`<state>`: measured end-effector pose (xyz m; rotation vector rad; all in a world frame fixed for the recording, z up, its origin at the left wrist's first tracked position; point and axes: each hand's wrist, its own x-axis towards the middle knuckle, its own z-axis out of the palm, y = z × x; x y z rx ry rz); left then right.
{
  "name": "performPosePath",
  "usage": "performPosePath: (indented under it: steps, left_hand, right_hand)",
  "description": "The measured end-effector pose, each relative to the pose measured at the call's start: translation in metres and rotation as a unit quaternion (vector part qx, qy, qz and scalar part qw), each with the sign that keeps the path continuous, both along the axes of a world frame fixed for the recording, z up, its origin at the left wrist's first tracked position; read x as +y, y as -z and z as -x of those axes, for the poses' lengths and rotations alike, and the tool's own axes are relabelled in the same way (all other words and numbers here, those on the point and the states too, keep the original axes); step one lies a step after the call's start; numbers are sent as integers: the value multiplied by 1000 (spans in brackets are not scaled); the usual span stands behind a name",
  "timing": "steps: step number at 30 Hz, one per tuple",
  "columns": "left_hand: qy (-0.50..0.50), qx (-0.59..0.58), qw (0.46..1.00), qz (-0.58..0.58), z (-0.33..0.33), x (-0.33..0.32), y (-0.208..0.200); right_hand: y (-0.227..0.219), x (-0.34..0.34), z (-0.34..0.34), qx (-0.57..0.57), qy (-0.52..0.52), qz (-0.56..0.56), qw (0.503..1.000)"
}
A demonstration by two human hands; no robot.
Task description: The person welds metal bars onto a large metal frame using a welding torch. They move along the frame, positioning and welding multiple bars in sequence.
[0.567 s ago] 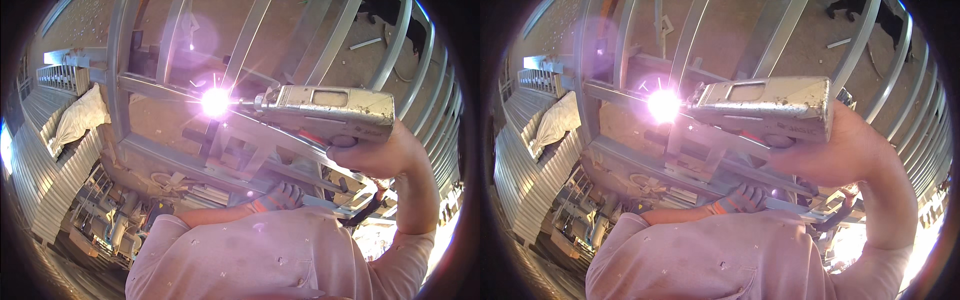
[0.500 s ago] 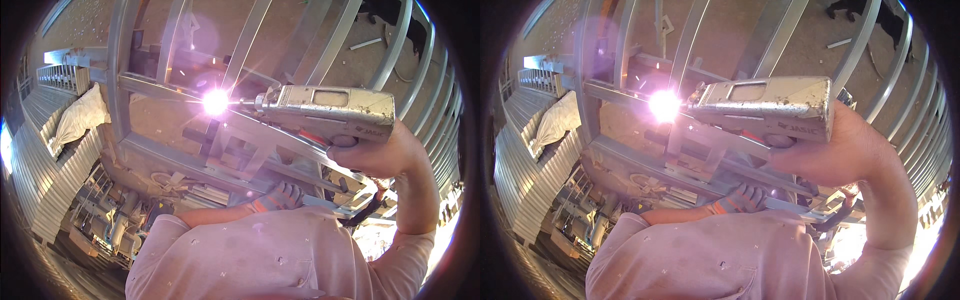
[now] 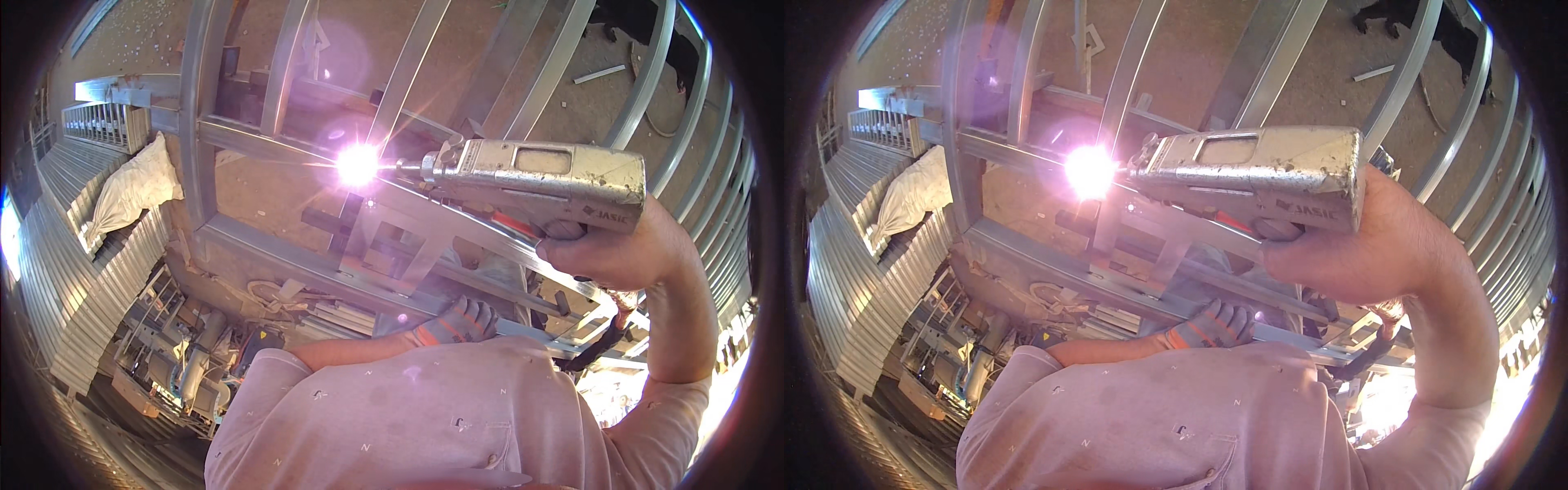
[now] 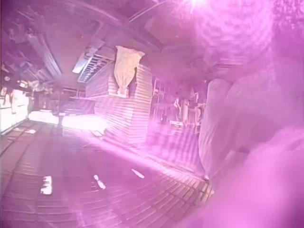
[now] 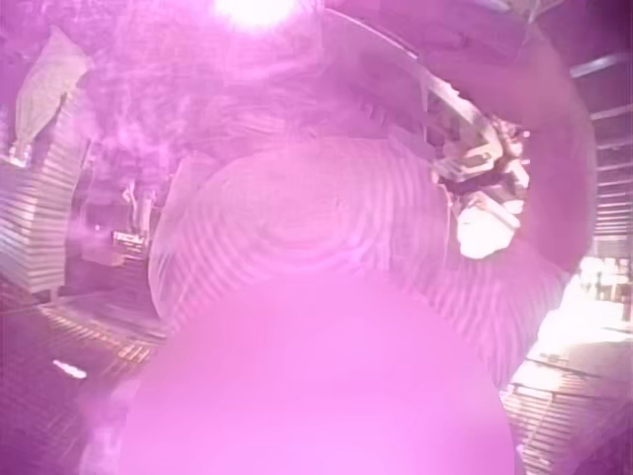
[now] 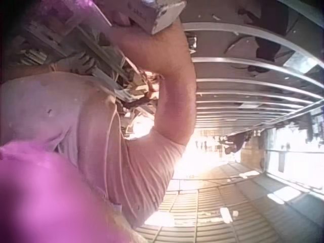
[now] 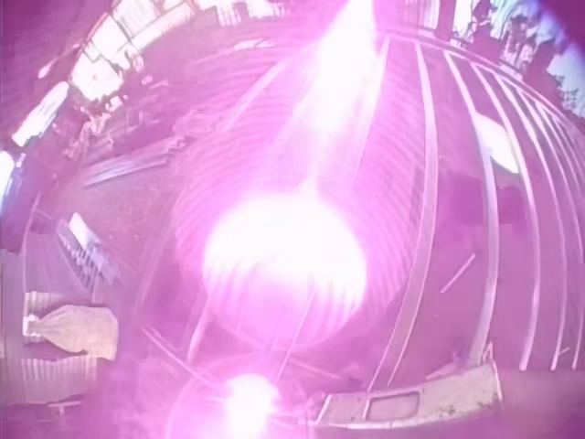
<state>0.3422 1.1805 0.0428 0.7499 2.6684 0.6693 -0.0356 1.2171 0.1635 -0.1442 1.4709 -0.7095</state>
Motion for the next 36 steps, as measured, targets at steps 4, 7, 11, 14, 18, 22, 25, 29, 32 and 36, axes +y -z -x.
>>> performPosePath:
  steps: [4, 7, 11, 14, 18, 22, 25, 29, 32, 36]
  left_hand:
    - [4, 22, 1000, 2, 2, -5, -1]
    - [10, -17, 1000, -10, 7, -7, -5]
    - [27, -41, 999, -18, 11, -10, -7]
    - [0, 34, 999, -14, 12, -11, -4]
    - [-35, 81, 995, -35, 8, -7, 5]
    - [-34, 69, 997, -20, 3, -2, 7]
    - [-33, 78, 996, -4, 3, -3, 7]
    - [-37, 82, 996, -23, 6, -5, 5]
    - [-41, 101, 994, 5, 8, -5, 4]
    - [-36, 103, 994, -17, 8, -7, 5]
  right_hand:
    - [-1, 0, 0, 11, -15, 1, 1000]
    - [-1, -1, 0, 23, -20, 4, 1000]
    - [-1, -1, 0, -15, 32, 23, 999]
    - [-2, 0, 0, -12, -10, 8, 1000]
    - [2, 1, -7, -21, 15, 23, 999]
    - [3, 5, -11, -17, 41, 35, 998]
    - [4, 7, -8, -24, 26, 40, 999]
    - [2, 3, -13, -1, 40, 49, 998]
    - [-3, -2, -9, 12, -10, 14, 1000]
    - [-7, -5, -6, -1, -19, -45, 999]
